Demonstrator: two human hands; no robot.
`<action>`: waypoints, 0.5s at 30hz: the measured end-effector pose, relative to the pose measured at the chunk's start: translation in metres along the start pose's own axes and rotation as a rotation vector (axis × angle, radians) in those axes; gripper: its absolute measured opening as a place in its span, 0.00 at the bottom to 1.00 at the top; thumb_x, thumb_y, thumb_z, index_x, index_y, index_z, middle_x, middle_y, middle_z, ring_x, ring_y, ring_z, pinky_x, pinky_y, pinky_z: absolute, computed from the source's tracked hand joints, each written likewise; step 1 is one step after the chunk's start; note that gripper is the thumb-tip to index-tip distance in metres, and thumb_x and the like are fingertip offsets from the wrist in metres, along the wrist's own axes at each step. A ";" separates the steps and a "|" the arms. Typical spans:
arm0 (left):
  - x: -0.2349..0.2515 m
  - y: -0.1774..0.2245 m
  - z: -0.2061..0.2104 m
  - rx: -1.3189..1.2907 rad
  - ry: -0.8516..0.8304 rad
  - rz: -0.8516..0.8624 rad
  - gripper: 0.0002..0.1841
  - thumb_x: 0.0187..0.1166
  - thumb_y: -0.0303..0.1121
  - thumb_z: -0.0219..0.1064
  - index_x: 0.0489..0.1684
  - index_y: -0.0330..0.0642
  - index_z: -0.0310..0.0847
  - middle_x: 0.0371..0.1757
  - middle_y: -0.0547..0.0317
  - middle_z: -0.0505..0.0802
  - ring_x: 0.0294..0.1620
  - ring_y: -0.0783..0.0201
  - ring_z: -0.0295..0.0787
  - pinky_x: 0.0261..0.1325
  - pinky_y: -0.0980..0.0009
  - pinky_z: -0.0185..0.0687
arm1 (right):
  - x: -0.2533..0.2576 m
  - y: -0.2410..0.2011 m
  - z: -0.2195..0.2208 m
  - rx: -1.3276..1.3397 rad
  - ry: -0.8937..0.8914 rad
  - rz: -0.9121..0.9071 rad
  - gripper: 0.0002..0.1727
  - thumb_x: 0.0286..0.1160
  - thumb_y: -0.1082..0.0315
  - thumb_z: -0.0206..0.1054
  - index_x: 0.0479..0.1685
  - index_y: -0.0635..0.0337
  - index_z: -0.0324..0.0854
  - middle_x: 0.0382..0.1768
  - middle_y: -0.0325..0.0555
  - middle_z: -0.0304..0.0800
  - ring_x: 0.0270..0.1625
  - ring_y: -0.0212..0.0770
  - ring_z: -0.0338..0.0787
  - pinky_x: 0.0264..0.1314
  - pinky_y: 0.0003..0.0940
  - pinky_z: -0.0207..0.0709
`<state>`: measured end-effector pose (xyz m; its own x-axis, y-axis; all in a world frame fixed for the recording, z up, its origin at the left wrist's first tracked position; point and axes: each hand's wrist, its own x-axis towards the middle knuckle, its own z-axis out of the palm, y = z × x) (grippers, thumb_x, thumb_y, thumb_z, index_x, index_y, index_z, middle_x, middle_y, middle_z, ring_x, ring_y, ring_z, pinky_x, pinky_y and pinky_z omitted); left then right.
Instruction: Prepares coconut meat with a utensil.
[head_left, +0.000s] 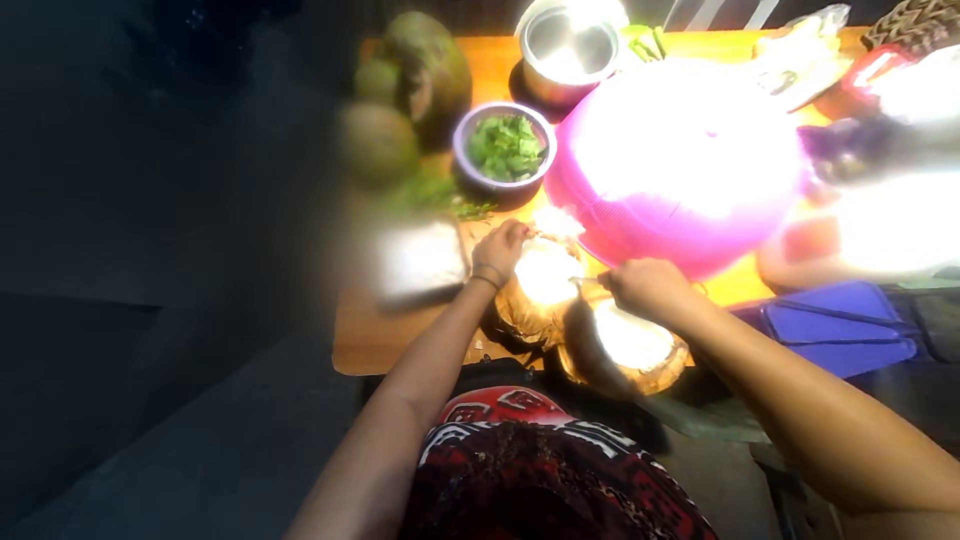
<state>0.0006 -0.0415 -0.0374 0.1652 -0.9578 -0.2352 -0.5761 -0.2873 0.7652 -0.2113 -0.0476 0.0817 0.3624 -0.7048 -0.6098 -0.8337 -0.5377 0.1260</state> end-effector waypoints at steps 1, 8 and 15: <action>0.000 0.001 -0.001 -0.001 0.003 -0.001 0.23 0.93 0.50 0.50 0.77 0.53 0.79 0.65 0.47 0.91 0.65 0.45 0.89 0.67 0.39 0.78 | 0.000 -0.002 -0.003 0.007 0.009 0.007 0.11 0.85 0.69 0.61 0.42 0.60 0.90 0.42 0.60 0.93 0.53 0.64 0.92 0.48 0.63 0.81; -0.001 0.004 0.000 0.011 -0.009 -0.030 0.23 0.93 0.50 0.50 0.78 0.54 0.78 0.66 0.48 0.91 0.66 0.44 0.88 0.67 0.40 0.78 | -0.011 -0.002 0.006 0.071 -0.029 0.041 0.11 0.86 0.68 0.61 0.46 0.58 0.91 0.43 0.59 0.94 0.54 0.63 0.92 0.52 0.64 0.81; -0.003 0.006 -0.002 0.009 -0.009 -0.019 0.23 0.94 0.49 0.50 0.79 0.53 0.78 0.67 0.46 0.90 0.67 0.44 0.87 0.68 0.40 0.77 | -0.007 0.005 0.025 0.117 0.132 0.042 0.14 0.89 0.67 0.58 0.48 0.60 0.92 0.41 0.61 0.94 0.51 0.66 0.93 0.49 0.65 0.81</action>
<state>-0.0015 -0.0406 -0.0312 0.1692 -0.9519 -0.2555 -0.5800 -0.3057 0.7550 -0.2285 -0.0342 0.0673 0.3714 -0.7843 -0.4969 -0.8892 -0.4545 0.0527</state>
